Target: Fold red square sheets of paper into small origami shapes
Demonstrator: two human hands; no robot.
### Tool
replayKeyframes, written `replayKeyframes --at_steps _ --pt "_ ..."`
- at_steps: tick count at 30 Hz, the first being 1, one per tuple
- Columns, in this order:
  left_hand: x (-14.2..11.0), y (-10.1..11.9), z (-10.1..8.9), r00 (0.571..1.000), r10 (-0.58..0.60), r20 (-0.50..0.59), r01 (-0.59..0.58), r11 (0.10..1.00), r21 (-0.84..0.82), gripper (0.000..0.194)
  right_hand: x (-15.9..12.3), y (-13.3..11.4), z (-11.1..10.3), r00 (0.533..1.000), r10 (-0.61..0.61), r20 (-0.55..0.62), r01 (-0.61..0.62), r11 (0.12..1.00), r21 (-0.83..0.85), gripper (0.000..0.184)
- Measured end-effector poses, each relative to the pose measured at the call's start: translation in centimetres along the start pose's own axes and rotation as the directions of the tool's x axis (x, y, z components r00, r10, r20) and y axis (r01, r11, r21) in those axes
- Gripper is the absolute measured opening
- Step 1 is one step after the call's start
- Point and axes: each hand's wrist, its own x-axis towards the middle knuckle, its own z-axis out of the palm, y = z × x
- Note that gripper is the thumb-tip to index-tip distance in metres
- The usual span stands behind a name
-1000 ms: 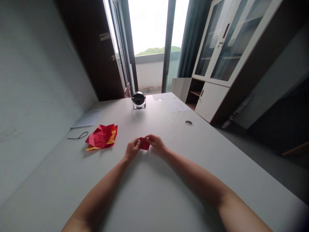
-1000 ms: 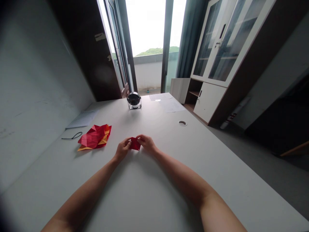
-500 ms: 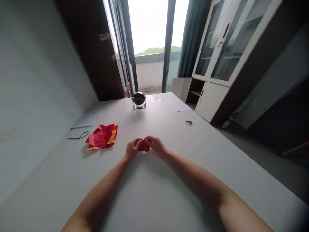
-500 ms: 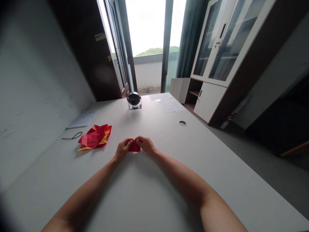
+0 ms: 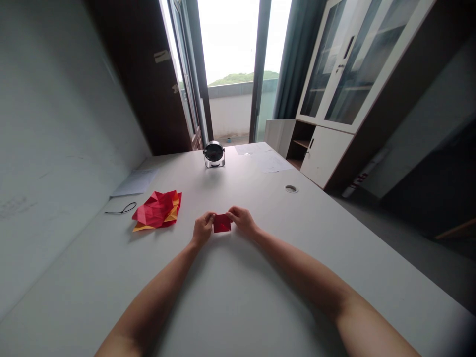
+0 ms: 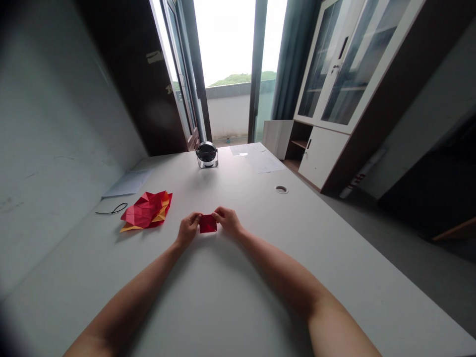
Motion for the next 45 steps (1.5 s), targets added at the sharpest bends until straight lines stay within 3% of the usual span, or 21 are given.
replayKeyframes --at_steps 7,12,19,23,32,37,45 --pt "0.0 -0.6 0.2 0.992 -0.04 0.123 0.04 0.999 0.006 0.023 0.1 0.1 0.0 0.994 -0.028 -0.108 0.02 0.997 -0.071 0.032" --pt "0.1 -0.6 0.1 0.99 0.028 0.139 -0.045 0.992 0.12 0.021 0.0 0.0 0.0 0.993 -0.005 -0.116 0.006 1.0 0.006 0.034" --pt "0.4 -1.6 0.1 0.997 -0.062 0.056 0.069 0.988 -0.136 0.026 0.1 -0.4 0.1 0.999 0.015 -0.041 -0.004 0.964 0.266 0.037" --pt "0.6 -1.8 0.1 0.995 -0.09 0.036 0.096 0.97 -0.224 0.027 0.1 -0.7 -0.1 1.0 0.008 0.024 -0.015 0.947 0.32 0.035" --pt "0.7 -2.1 0.3 0.996 -0.087 0.036 0.094 0.951 -0.296 0.022 0.4 -0.2 0.0 0.996 0.039 0.076 -0.06 0.953 0.296 0.037" --pt "0.5 -1.3 0.4 0.997 -0.077 0.015 0.078 0.944 -0.321 0.02 0.4 0.3 0.3 0.983 0.079 0.167 -0.129 0.94 0.315 0.043" --pt "0.2 -0.7 0.1 1.0 -0.025 -0.014 0.022 0.982 -0.188 0.018 0.0 -1.2 -0.3 0.973 0.099 0.208 -0.181 0.886 0.427 0.039"
